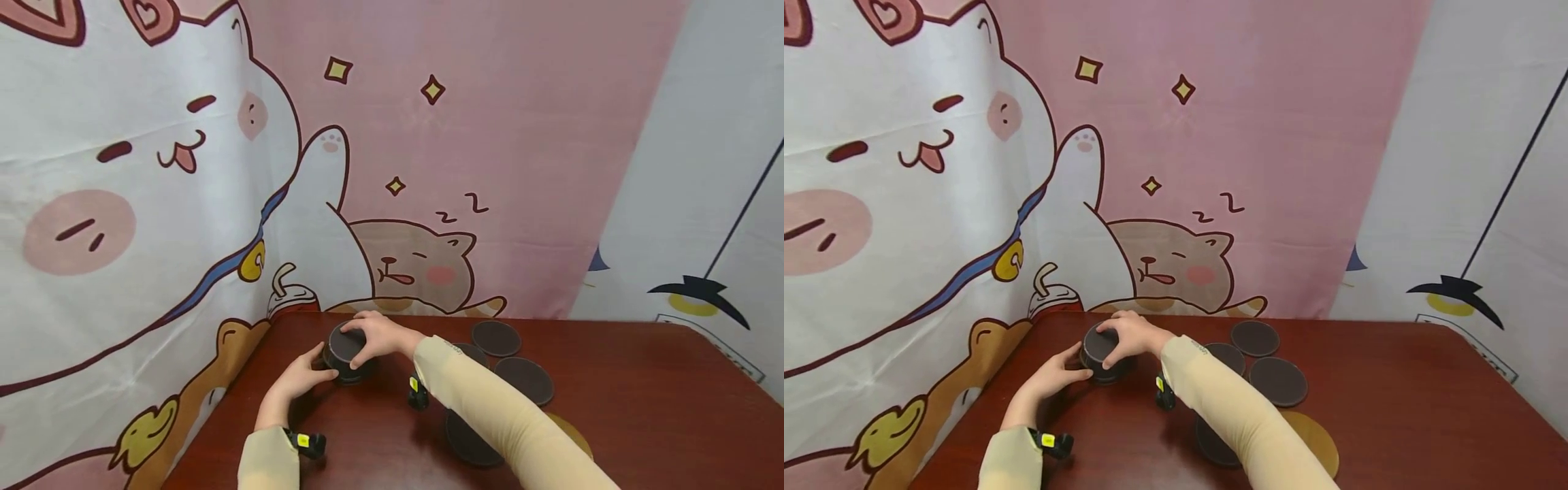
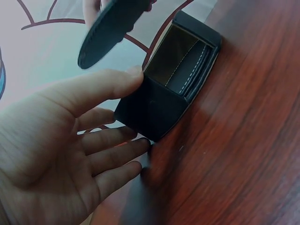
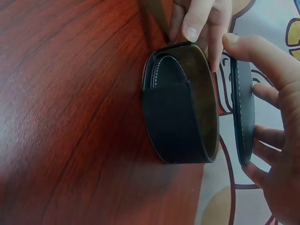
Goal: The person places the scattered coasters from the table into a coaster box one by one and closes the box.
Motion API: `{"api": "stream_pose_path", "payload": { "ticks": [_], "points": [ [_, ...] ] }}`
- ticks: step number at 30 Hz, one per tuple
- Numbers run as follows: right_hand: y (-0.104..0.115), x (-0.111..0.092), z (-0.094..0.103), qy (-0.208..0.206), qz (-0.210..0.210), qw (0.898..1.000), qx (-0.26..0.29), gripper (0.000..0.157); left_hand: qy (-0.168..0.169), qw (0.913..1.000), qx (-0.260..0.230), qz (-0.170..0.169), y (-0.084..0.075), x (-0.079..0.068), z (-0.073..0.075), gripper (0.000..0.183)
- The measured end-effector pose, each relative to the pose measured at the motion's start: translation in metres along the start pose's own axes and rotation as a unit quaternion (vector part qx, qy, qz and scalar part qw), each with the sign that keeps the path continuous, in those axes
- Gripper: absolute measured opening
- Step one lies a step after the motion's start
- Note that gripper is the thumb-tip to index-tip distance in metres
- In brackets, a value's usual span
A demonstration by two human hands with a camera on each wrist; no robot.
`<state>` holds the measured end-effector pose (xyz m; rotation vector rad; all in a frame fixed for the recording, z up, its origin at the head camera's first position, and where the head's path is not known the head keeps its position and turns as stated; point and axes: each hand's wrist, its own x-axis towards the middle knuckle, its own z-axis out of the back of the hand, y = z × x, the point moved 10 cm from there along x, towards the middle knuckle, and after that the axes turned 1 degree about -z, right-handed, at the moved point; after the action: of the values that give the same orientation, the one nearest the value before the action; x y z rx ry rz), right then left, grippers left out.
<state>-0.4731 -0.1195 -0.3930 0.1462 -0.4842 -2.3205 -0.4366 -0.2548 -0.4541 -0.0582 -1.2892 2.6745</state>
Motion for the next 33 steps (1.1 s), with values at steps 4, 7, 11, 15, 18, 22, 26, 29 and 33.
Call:
{"api": "stream_pose_path", "payload": {
  "ticks": [4, 7, 11, 15, 18, 22, 26, 29, 33],
  "points": [
    [-0.002, 0.006, -0.007, -0.002, -0.009, 1.000, -0.001, 0.074, 0.004, 1.0000, 0.001, -0.004, -0.002, 0.001, -0.001, 0.089],
    [-0.004, 0.007, -0.010, -0.007, -0.013, 1.000, 0.000, 0.074, 0.006, 1.0000, -0.002, -0.005, -0.004, 0.001, -0.003, 0.090],
    [-0.006, 0.010, -0.014, -0.015, -0.020, 1.000, -0.004, 0.074, 0.005, 0.9999, -0.007, -0.006, -0.006, 0.001, -0.002, 0.089],
    [-0.008, 0.014, -0.017, -0.019, -0.025, 0.999, -0.006, 0.075, 0.004, 0.9999, -0.009, -0.005, -0.005, 0.000, -0.001, 0.088],
    [-0.007, 0.017, -0.021, -0.018, -0.027, 0.999, -0.008, 0.076, 0.003, 1.0000, -0.008, -0.001, -0.003, -0.001, -0.001, 0.088],
    [-0.007, 0.018, -0.025, -0.019, -0.031, 0.999, -0.015, 0.076, 0.003, 1.0000, -0.008, 0.001, -0.002, -0.001, -0.002, 0.087],
    [-0.004, 0.019, -0.026, -0.021, -0.031, 0.999, -0.017, 0.075, 0.002, 0.9999, -0.016, -0.007, -0.004, -0.001, -0.002, 0.086],
    [-0.003, 0.020, -0.026, -0.024, -0.034, 0.999, -0.024, 0.075, 0.002, 0.9997, -0.018, -0.014, -0.006, -0.001, -0.001, 0.085],
    [-0.003, 0.020, -0.025, -0.028, -0.040, 0.998, -0.036, 0.075, 0.003, 0.9997, -0.017, -0.019, -0.007, 0.000, -0.001, 0.085]
  ]
}}
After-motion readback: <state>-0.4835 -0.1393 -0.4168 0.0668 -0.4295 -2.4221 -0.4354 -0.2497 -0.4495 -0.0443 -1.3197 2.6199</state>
